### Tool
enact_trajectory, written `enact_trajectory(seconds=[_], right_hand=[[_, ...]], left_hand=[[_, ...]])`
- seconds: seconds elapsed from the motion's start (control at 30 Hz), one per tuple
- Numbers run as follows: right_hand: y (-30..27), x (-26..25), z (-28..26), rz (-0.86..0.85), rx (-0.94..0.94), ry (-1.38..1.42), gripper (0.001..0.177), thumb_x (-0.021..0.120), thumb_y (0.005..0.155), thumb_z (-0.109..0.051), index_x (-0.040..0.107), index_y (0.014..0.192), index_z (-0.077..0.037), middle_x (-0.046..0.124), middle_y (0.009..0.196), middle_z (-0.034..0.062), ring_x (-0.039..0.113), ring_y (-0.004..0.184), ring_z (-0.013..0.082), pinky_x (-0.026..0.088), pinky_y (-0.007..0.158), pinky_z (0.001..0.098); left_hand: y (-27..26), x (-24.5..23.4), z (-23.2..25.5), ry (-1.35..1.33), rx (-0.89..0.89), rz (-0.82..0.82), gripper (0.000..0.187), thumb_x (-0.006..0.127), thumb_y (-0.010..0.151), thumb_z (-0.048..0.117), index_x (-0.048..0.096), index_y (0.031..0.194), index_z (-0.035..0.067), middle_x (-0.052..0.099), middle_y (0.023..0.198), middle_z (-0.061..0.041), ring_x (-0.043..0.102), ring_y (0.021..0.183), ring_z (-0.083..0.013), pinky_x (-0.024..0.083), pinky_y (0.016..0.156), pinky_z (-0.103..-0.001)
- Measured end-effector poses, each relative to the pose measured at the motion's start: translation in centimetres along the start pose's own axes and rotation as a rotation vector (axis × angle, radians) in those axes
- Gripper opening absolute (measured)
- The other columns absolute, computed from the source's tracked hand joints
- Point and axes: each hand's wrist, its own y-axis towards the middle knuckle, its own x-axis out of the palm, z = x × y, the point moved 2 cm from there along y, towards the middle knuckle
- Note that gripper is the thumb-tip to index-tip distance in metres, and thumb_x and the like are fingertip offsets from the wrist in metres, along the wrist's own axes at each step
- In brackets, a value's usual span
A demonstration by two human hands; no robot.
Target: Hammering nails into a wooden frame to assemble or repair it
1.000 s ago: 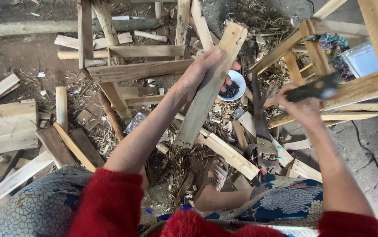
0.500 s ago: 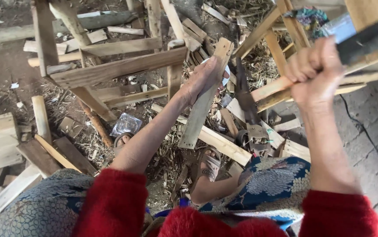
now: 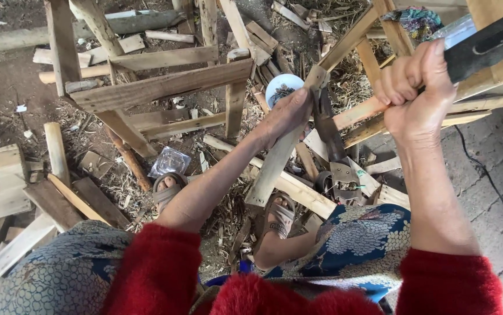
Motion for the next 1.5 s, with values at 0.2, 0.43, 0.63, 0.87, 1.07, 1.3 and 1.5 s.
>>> enact_trajectory(seconds=[0.2,0.43,0.63,0.87,1.07,1.3,1.5], right_hand=[[0.8,-2.3,0.3,0.182,-0.07,0.06,0.044,0.061,0.094,-0.04,0.037,0.063,-0.02,0.023,0.05,-0.0085,0.023,0.043,0.0063,0.023,0.043,0.0265],[0.4,-2.0,-0.8,0.089,0.019,-0.018,0.046,0.058,0.095,-0.045,0.035,0.062,-0.023,0.022,0.051,-0.0092,0.02,0.044,0.0053,0.019,0.045,0.0248],[0.8,-0.9,0.1,-0.084,0.073,-0.01,0.044,0.055,0.095,-0.047,0.035,0.063,-0.024,0.021,0.049,-0.0098,0.02,0.04,0.0044,0.02,0.039,0.0233],[1.2,-2.0,0.1,0.057,0.059,0.055,0.044,0.058,0.098,-0.043,0.036,0.064,-0.024,0.023,0.051,-0.0097,0.022,0.044,0.0041,0.019,0.043,0.0233],[0.7,-0.5,0.4,-0.007,0.164,-0.056,0.048,0.051,0.099,-0.049,0.032,0.064,-0.023,0.02,0.054,-0.0093,0.017,0.047,0.0058,0.016,0.045,0.0234],[0.7,-0.9,0.3,0.101,0.079,-0.064,0.048,0.058,0.096,-0.05,0.035,0.066,-0.022,0.02,0.054,-0.0093,0.017,0.047,0.0046,0.016,0.048,0.0246],[0.5,-0.6,0.5,0.253,0.051,0.051,0.045,0.063,0.092,-0.043,0.038,0.064,-0.018,0.022,0.052,-0.007,0.019,0.045,0.0055,0.017,0.045,0.0245]], left_hand=[[-0.8,0.7,-1.6,-0.15,-0.027,-0.099,0.069,0.041,0.076,0.067,0.042,0.108,0.006,0.064,0.086,-0.01,0.058,0.05,-0.0133,0.054,0.041,-0.024],[-0.6,0.5,-0.5,-0.046,-0.022,0.029,0.082,0.034,0.069,0.074,0.044,0.113,0.005,0.058,0.076,-0.008,0.055,0.053,-0.013,0.051,0.044,-0.023],[-1.3,1.3,0.3,-0.069,0.056,-0.117,0.069,0.035,0.077,0.067,0.047,0.108,0.007,0.062,0.094,-0.017,0.057,0.056,-0.0128,0.055,0.05,-0.023],[-2.4,1.6,0.0,-0.112,0.051,-0.115,0.071,0.034,0.08,0.064,0.045,0.117,0.004,0.056,0.101,-0.02,0.055,0.063,-0.0157,0.056,0.05,-0.025],[-2.3,0.9,0.9,0.03,0.098,0.081,0.067,0.022,0.081,0.066,0.048,0.104,0.009,0.052,0.082,-0.012,0.053,0.07,-0.0191,0.053,0.066,-0.037],[-3.1,2.0,-1.1,0.063,0.038,0.068,0.09,0.026,0.077,0.065,0.025,0.144,0.005,0.057,0.092,-0.016,0.06,0.079,-0.0232,0.057,0.07,-0.035],[-2.5,2.0,-2.8,-0.404,0.09,0.0,0.064,0.045,0.088,0.051,0.028,0.139,0.015,0.054,0.071,-0.007,0.054,0.051,-0.0154,0.05,0.042,-0.02]])
